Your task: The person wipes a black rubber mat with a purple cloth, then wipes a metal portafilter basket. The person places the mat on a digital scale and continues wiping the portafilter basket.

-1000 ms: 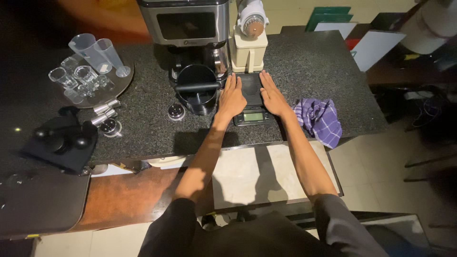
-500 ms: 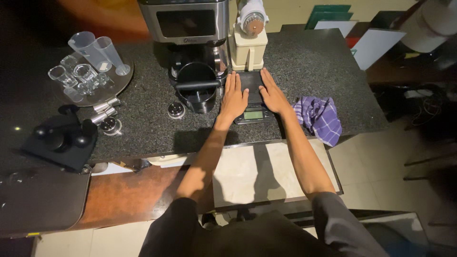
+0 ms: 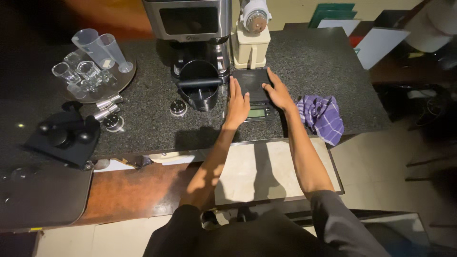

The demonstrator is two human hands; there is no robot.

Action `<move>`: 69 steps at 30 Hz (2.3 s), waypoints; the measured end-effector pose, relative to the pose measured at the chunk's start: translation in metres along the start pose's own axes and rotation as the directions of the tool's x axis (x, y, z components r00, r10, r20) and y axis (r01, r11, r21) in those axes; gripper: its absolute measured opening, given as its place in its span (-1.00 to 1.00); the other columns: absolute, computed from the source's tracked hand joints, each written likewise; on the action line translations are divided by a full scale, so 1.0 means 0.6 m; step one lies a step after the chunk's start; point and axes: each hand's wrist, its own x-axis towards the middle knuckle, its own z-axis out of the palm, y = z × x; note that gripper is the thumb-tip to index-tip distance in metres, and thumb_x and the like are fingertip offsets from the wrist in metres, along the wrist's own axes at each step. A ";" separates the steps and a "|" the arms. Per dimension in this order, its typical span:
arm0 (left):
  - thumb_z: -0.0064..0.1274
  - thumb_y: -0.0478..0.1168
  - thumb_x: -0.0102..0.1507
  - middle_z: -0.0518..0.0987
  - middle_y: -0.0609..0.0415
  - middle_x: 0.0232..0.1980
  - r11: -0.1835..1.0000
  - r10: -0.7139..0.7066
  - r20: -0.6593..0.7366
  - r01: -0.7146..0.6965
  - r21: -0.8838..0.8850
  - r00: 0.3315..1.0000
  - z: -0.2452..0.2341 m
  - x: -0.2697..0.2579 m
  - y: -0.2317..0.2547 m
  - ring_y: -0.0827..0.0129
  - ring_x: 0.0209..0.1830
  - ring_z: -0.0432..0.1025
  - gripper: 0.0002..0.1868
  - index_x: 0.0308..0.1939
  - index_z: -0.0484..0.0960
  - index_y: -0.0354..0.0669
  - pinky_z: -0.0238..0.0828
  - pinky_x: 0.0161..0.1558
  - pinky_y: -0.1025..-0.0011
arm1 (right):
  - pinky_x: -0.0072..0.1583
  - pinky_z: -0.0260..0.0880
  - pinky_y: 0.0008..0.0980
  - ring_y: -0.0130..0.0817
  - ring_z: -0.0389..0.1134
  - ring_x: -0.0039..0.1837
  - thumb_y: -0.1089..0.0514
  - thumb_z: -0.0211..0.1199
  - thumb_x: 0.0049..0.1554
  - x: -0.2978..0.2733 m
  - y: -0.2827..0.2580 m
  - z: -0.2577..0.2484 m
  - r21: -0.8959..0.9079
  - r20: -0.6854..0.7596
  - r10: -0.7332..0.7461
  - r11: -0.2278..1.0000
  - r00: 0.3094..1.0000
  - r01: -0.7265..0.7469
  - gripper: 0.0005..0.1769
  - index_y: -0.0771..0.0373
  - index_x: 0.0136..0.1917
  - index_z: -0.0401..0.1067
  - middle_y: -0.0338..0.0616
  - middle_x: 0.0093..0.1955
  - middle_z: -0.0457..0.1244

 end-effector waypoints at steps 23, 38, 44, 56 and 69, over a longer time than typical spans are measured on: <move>-0.08 -0.23 0.37 -0.19 -0.35 0.66 1.000 -0.014 -0.021 0.014 -0.019 1.000 0.010 0.004 0.007 -0.22 0.60 0.01 -0.24 0.52 -0.03 -0.57 0.12 0.47 0.19 | 0.57 -0.07 -0.27 -0.05 -0.03 0.66 0.14 0.00 0.23 -0.004 0.005 0.020 -0.022 -0.098 0.046 0.999 0.994 -0.048 -0.26 0.25 0.64 -0.02 0.11 0.67 -0.05; -0.05 -0.21 0.37 -0.12 -0.39 0.65 1.000 0.009 -0.070 -0.007 0.025 0.998 0.019 -0.002 0.002 -0.23 0.60 0.00 -0.25 0.51 0.02 -0.59 0.05 0.52 0.14 | 0.59 -0.01 -0.25 -0.01 0.04 0.65 0.10 0.07 0.28 -0.026 0.001 0.019 -0.094 -0.163 -0.039 0.995 0.986 0.024 -0.35 0.33 0.58 0.11 0.15 0.63 0.05; -0.11 -0.16 0.41 -0.16 -0.45 0.64 0.991 0.022 -0.050 -0.015 0.131 0.999 0.021 -0.002 0.004 -0.29 0.60 -0.04 -0.25 0.51 -0.02 -0.64 -0.01 0.53 0.10 | 0.56 -0.04 -0.20 0.09 -0.01 0.63 0.06 0.01 0.32 -0.051 -0.019 0.020 -0.164 -0.112 -0.060 0.986 0.992 0.042 -0.29 0.40 0.62 -0.04 0.25 0.63 -0.03; -0.14 -0.16 0.42 -0.20 -0.46 0.64 0.991 0.007 -0.011 -0.006 0.135 1.000 0.017 -0.005 0.013 -0.35 0.58 -0.03 -0.25 0.51 -0.07 -0.63 0.04 0.50 0.09 | 0.58 -0.38 0.10 0.01 -0.13 0.67 -0.09 -0.12 0.34 -0.052 -0.039 0.018 -0.382 -0.066 0.044 0.922 0.997 -0.066 -0.25 0.24 0.67 -0.16 0.13 0.65 -0.06; -0.08 -0.06 0.41 -0.25 -0.37 0.66 0.990 -0.040 0.045 0.034 0.139 0.998 -0.005 -0.026 0.027 -0.34 0.58 -0.06 -0.19 0.56 -0.07 -0.49 0.02 0.49 0.02 | 0.57 -0.25 0.01 -0.01 0.01 0.62 -0.12 0.08 0.25 -0.053 -0.039 0.013 -0.236 -0.150 0.017 0.970 0.989 -0.053 -0.26 0.19 0.59 0.07 0.15 0.55 0.11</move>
